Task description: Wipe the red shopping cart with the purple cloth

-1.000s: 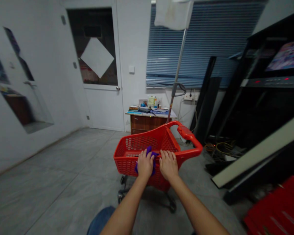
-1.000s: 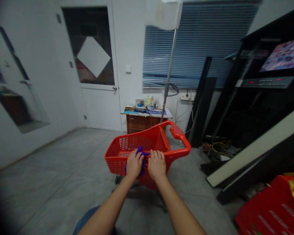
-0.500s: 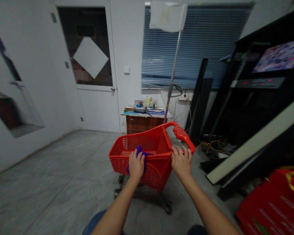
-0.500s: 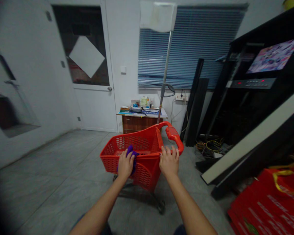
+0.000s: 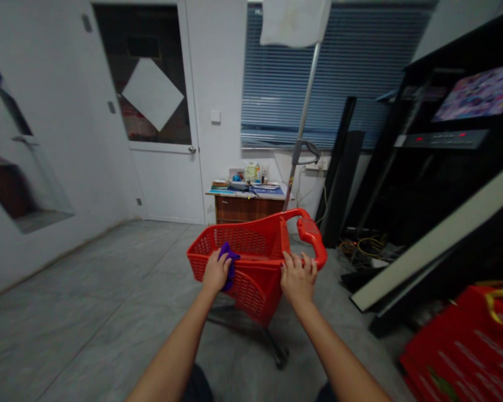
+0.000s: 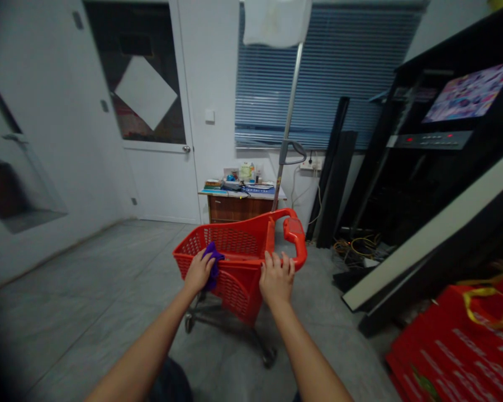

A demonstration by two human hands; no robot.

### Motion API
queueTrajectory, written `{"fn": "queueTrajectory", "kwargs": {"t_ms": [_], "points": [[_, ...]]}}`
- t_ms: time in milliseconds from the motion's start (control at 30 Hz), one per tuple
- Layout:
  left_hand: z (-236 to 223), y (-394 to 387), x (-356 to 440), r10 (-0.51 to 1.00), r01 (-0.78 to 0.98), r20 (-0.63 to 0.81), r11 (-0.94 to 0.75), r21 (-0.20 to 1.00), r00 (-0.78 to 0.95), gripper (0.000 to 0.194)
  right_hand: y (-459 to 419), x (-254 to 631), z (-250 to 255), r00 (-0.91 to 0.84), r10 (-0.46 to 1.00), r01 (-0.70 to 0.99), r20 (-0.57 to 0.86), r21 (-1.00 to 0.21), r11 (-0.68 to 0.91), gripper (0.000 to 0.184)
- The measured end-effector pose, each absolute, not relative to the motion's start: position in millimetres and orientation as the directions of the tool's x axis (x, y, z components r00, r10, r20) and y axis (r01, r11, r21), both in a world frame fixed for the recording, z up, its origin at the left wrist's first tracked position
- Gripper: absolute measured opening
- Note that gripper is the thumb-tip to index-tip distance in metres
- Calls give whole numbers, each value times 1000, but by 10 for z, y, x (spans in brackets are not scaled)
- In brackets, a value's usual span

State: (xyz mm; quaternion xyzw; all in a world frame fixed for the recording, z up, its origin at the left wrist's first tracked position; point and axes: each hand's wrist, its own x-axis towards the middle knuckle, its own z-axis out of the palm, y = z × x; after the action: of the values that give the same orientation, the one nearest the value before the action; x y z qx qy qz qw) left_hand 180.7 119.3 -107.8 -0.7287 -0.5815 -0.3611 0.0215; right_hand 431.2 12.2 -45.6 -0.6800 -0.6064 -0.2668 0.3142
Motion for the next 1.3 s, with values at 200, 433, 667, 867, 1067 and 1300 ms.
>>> {"fn": "queueTrajectory", "kwargs": {"t_ms": [200,433,667,867,1067,1300], "points": [[-864,1034,2454,793,755,579,-496,429,192,38,99,4019,-454,131,674,990,727,-126,-56,41],[-856,1060,2450,796,711,558,-533,459,236,38,-54,4315,-375,-9,662,998,750,-37,55,47],[-931,1400,1990,870,809,485,-350,472,93,36,69,4726,-397,64,526,973,848,-170,155,47],[-741,879,2847,769,660,609,-562,498,196,43,171,4674,-455,103,498,958,861,-221,185,46],[-826,931,2663,757,651,606,-592,475,245,39,140,4732,-452,117,467,943,877,-245,225,42],[-945,1366,2037,857,747,513,-368,554,41,33,189,4552,-467,144,392,937,909,-253,242,39]]}}
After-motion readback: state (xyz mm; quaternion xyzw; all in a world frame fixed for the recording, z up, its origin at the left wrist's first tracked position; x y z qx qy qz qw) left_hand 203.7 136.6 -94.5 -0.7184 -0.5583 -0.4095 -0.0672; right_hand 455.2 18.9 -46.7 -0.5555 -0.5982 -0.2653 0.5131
